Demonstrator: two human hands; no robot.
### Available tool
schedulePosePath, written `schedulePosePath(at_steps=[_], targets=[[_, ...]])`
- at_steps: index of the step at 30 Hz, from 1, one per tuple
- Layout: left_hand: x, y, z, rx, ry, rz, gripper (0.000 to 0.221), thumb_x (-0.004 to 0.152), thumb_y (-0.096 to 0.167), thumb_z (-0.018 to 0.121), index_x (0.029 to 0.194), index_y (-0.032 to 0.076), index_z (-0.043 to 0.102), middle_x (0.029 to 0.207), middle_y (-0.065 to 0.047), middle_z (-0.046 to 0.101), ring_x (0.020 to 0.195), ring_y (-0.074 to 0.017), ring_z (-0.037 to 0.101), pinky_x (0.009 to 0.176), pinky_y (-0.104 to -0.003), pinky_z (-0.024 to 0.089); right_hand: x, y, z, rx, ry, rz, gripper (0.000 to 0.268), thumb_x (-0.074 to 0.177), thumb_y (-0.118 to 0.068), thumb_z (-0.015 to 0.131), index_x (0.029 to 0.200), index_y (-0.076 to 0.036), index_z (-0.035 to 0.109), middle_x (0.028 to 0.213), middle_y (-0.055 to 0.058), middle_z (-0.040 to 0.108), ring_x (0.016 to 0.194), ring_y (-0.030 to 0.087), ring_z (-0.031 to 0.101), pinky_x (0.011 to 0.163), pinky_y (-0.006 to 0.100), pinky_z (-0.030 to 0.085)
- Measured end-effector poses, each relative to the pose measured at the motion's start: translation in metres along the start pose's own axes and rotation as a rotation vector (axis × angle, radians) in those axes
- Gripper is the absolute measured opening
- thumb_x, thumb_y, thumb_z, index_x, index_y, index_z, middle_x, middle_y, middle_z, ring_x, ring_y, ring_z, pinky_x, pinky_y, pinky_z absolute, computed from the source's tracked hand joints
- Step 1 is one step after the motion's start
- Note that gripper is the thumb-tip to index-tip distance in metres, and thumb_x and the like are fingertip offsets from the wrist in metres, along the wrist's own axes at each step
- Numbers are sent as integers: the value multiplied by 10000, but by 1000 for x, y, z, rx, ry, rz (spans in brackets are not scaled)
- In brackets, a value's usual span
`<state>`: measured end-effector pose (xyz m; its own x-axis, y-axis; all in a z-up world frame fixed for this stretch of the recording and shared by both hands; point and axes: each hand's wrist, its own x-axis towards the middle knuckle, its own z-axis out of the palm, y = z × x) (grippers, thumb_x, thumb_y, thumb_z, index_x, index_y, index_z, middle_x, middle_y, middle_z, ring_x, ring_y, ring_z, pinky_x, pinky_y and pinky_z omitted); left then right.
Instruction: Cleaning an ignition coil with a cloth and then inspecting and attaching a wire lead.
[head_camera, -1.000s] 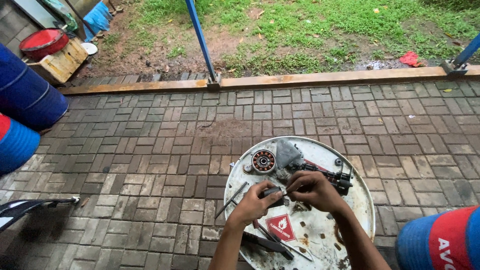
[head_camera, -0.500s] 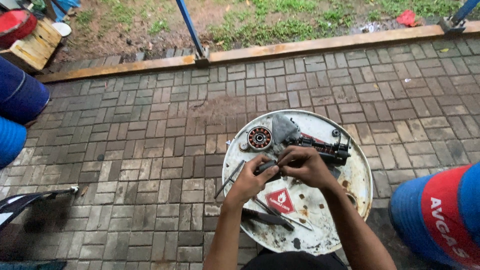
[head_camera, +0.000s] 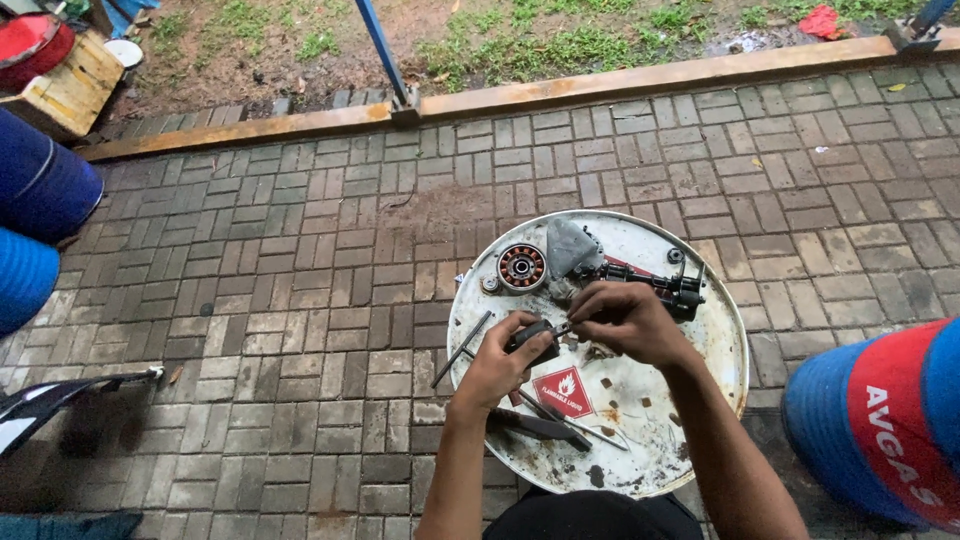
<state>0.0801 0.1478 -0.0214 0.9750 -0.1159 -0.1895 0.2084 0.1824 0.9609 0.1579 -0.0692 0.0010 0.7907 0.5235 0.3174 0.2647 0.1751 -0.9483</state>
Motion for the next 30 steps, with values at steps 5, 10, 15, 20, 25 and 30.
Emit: schedulePosePath(at_steps=[5,10,15,20,25,30], targets=[[-2,-4,-5,-44,25,18,218,1003,192,719,1074,-8,673,660,-89,533,364,-86,467,296,-207,393,-10,-1,-1,30,12,13,118,778,50,804,895,61,797,908,278,763,679,240,747,478,285,613],[-10,-1,-3,28,1,44,229,1023,215,692,1064,-10,671,630,-96,529,373,-86,474,307,-218,397,-17,-3,6,0,-13,7,135,776,41,821,907,65,800,930,298,771,807,302,781,626,358,663],[-14,-4,-2,60,-7,56,230,1022,220,691,1074,-3,672,605,-103,526,377,-101,489,302,-233,439,-22,-10,5,-36,-11,-13,123,791,30,818,914,37,808,946,265,785,879,282,777,693,355,657],[-19,-6,1,64,-16,44,260,1022,250,694,1092,1,664,637,-106,544,389,-89,491,317,-234,456,-28,-6,4,-55,-12,6,135,791,41,812,926,40,809,940,278,784,880,311,781,688,375,660],[-20,-10,4,68,-22,55,285,1025,263,692,1115,-5,654,676,-126,560,408,-100,511,330,-243,489,-32,-7,5,-50,-7,-5,143,795,42,808,937,29,812,962,269,791,899,303,781,693,364,658],[-26,2,13,61,-16,54,255,1007,222,714,1093,-12,659,692,-141,563,387,-111,503,319,-244,444,-31,-10,11,-119,3,-43,124,819,34,799,940,14,812,970,241,801,907,297,780,691,379,648]])
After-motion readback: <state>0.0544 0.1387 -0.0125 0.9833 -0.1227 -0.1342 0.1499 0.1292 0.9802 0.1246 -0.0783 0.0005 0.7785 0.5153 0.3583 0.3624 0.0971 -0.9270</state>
